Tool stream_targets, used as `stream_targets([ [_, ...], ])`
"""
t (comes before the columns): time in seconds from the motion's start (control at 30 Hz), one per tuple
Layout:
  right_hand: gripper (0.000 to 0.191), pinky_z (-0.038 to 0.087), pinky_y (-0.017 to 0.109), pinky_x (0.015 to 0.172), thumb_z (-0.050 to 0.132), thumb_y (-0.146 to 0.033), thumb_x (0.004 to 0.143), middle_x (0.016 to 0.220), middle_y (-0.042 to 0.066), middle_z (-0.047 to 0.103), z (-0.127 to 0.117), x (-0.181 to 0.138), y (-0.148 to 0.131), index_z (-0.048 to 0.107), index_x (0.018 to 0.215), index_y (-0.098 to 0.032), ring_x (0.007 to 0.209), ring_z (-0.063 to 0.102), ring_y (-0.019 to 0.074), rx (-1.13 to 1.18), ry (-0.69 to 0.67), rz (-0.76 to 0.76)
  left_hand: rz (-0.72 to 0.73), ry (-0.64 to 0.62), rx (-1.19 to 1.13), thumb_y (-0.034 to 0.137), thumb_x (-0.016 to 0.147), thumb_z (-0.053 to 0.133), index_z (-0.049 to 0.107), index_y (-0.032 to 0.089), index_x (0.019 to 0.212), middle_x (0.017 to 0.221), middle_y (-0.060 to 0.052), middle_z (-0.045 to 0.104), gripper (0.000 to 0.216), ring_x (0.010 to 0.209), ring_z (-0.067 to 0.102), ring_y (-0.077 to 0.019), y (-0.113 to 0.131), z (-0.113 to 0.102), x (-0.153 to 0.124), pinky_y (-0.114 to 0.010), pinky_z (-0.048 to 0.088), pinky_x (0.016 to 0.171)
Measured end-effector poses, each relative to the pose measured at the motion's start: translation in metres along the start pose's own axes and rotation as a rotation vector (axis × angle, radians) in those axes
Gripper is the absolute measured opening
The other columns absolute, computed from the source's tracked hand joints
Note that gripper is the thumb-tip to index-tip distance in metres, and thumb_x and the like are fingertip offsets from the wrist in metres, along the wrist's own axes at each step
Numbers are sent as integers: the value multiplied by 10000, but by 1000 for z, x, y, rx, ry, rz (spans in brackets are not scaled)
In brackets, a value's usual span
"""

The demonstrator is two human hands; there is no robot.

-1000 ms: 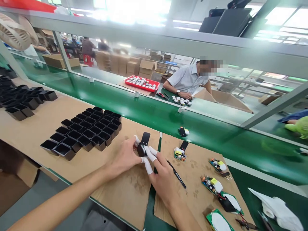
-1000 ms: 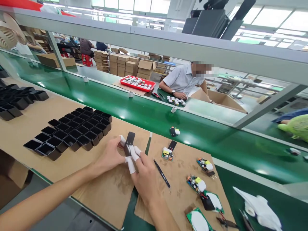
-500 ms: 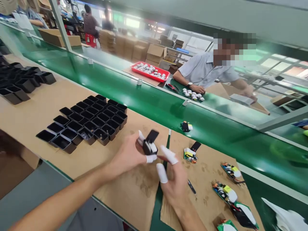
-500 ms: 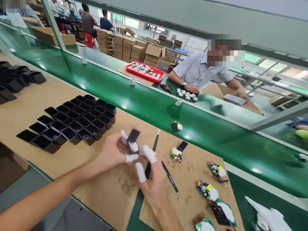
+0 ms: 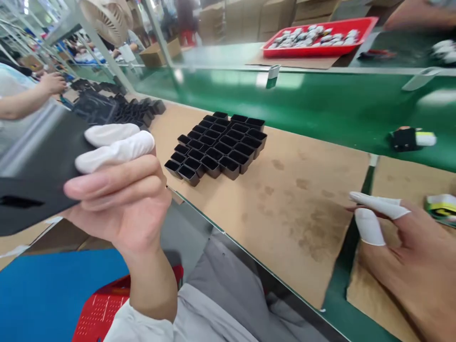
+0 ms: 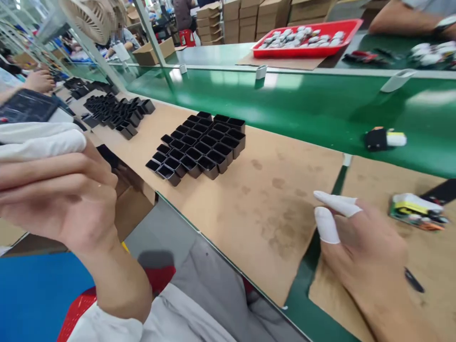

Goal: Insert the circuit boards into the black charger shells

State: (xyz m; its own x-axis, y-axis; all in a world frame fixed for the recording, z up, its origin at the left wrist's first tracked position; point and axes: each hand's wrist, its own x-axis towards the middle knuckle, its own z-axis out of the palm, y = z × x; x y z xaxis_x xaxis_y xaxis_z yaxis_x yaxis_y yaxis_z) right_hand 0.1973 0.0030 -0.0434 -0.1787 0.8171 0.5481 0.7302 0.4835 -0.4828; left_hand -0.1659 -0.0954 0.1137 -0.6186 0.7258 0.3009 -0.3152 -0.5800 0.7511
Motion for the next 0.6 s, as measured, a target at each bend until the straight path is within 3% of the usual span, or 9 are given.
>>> stream_targets([
  [0.1,387,567,500,920,497,-497,1207,1184,135,803,1,2,-3,758,1474,-394,1135,788,321,-11,-20,-31,35,-8,99,539,781,1021,748,447,990,755,60,681,356,768,661,-183,9,-10,-5,-207,555,568],
  [0.23,240,602,428,786,672,-395,1146,1114,99,849,2,6,0,844,1298,-326,960,837,240,41,105,-205,-129,-154,183,658,660,1036,717,366,1029,877,23,682,568,719,658,-178,-10,-9,-11,-263,514,512],
  [0.33,220,649,421,790,648,-302,1130,1091,113,842,-10,6,-4,826,1254,-269,953,836,258,83,112,-249,-225,-325,407,693,700,990,703,320,1072,966,-16,740,600,837,728,-247,-56,7,-25,-356,607,639],
  [0.4,205,673,427,777,632,-277,1126,1011,94,831,-19,2,-9,821,1208,-267,895,828,260,107,142,-202,-276,-477,470,481,632,1071,696,280,1032,929,-5,755,584,836,736,-244,-95,26,-38,-381,628,727],
  [0.47,186,674,409,706,634,-264,1117,949,79,818,-27,-3,-15,816,1156,-260,819,816,249,102,206,-216,-285,-650,623,350,659,1028,665,255,975,922,3,769,491,841,734,-226,-134,47,-50,-373,615,789],
  [0.53,140,675,388,680,682,-253,1092,957,68,816,-31,-9,-19,801,1166,-266,794,813,234,57,237,-242,-238,-805,811,320,700,950,605,253,893,881,12,756,401,804,705,-212,-166,66,-60,-353,558,752],
  [0.6,212,690,395,695,754,-257,1059,991,69,814,-33,-13,-23,771,1270,-271,823,817,241,15,244,-240,-165,-914,942,302,714,891,527,263,835,820,26,713,385,721,649,-198,-189,80,-68,-331,458,657],
])
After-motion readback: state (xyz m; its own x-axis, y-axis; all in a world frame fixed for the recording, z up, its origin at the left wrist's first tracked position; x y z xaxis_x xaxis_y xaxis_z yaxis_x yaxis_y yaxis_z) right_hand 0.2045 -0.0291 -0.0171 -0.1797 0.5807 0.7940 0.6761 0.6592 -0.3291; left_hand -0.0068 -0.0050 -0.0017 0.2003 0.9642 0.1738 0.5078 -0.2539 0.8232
